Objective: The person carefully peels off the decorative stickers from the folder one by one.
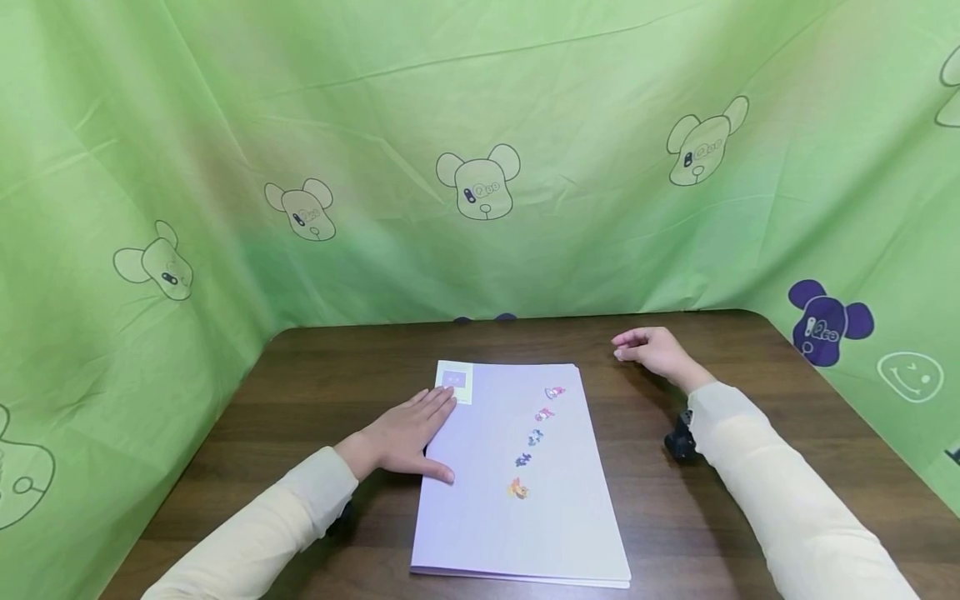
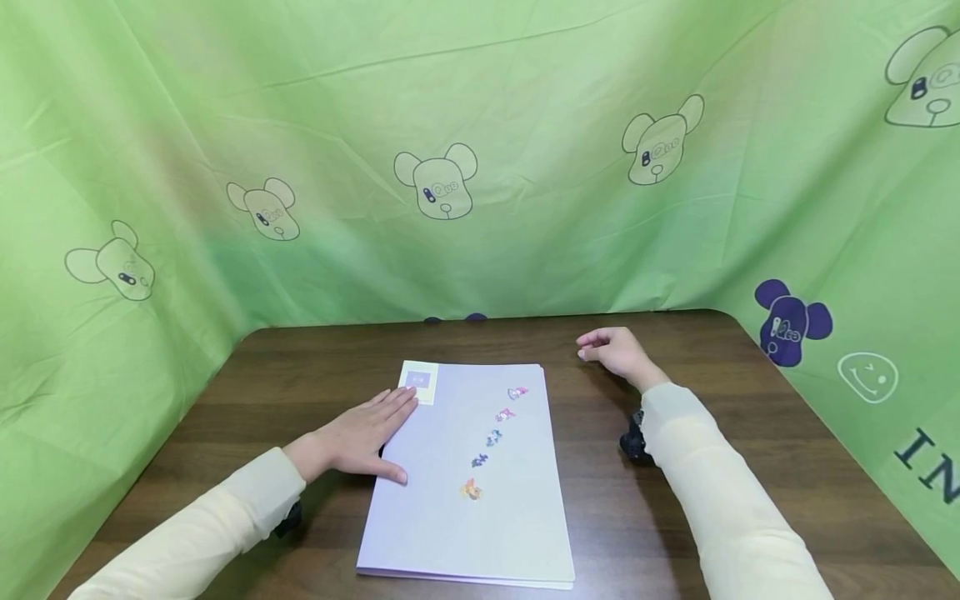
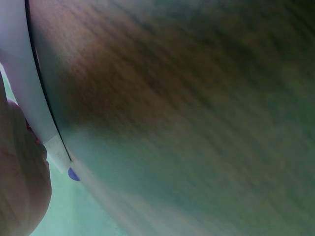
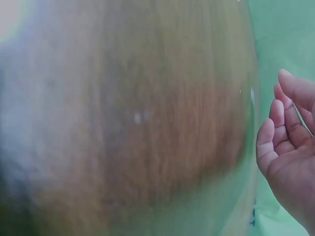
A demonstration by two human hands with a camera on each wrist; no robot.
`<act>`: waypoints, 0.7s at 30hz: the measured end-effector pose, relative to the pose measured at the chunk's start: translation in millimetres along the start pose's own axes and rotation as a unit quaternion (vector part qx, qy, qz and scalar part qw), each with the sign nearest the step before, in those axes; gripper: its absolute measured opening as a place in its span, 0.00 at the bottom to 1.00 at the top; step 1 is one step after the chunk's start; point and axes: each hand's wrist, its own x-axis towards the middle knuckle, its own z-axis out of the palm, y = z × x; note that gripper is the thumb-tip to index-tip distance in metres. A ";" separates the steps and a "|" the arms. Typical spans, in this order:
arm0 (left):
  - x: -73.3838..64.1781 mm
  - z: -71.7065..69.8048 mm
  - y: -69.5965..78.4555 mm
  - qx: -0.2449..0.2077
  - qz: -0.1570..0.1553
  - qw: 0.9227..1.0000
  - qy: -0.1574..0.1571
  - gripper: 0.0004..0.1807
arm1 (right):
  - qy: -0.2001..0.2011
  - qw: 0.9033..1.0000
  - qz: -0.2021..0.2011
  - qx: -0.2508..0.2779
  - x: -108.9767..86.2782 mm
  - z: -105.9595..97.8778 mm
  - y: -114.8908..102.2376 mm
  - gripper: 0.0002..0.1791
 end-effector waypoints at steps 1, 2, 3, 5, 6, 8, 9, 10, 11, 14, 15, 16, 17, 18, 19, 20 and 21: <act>0.0 0.2 -0.3 0.000 0.001 1.000 0.001 0.65 | -0.001 1.000 -0.002 0.002 -0.2 1.4 -1.7 0.18; 0.0 0.4 -0.5 -0.001 0.002 1.000 0.003 0.64 | -0.003 1.000 -0.002 0.006 -0.7 3.1 -3.8 0.19; 0.0 0.7 -0.6 -0.002 0.002 1.000 0.004 0.64 | -0.006 1.000 -0.001 0.009 -1.0 4.9 -5.5 0.19; 0.2 1.3 -1.0 -0.002 0.003 1.000 0.003 0.64 | -0.010 1.000 0.005 0.019 -1.4 8.7 -7.6 0.19; 0.2 1.7 -1.0 -0.003 0.004 1.000 0.005 0.64 | -0.014 1.000 0.007 0.026 -1.9 11.0 -9.0 0.20; 0.4 2.4 -1.2 -0.004 0.003 1.000 0.004 0.65 | -0.020 0.999 0.009 0.041 -2.8 15.5 -10.7 0.20; 0.6 2.8 -1.3 -0.004 0.002 1.000 0.003 0.65 | -0.024 0.999 0.010 0.048 -3.3 17.8 -11.4 0.20; 0.6 3.0 -1.3 -0.003 0.002 1.000 0.002 0.65 | -0.028 0.998 0.010 0.056 -3.9 20.0 -12.1 0.20; 0.6 3.1 -1.2 -0.004 0.003 1.000 0.004 0.65 | -0.031 0.998 0.009 0.063 -4.6 22.3 -12.9 0.20; 0.6 2.9 -0.8 -0.003 0.001 1.000 0.001 0.65 | -0.043 0.996 0.003 0.079 -6.8 28.8 -15.6 0.20; 0.5 2.9 -0.8 -0.002 0.001 1.000 0.002 0.65 | -0.047 0.995 0.001 0.084 -7.4 31.2 -16.6 0.20; 0.4 2.6 -0.7 -0.001 0.000 1.000 0.002 0.65 | -0.053 0.995 -0.003 0.086 -8.1 33.5 -17.6 0.20; 0.4 2.4 -0.7 -0.001 0.000 1.000 0.002 0.65 | -0.056 0.994 -0.006 0.089 -8.8 35.8 -19.0 0.19; 0.6 2.3 -0.8 0.001 -0.002 1.000 0.000 0.65 | -0.062 0.994 -0.010 0.089 -9.6 38.1 -20.4 0.19; 0.7 2.1 -0.9 0.002 -0.003 1.000 -0.002 0.65 | -0.067 0.994 -0.012 0.089 -10.2 40.3 -21.8 0.19; 0.7 1.8 -0.9 0.001 -0.003 1.000 -0.002 0.65 | -0.073 0.993 -0.016 0.089 -10.8 42.3 -23.2 0.19; 0.7 1.6 -0.9 0.001 -0.003 1.000 -0.002 0.65 | -0.075 0.993 -0.016 0.090 -11.4 44.6 -24.7 0.18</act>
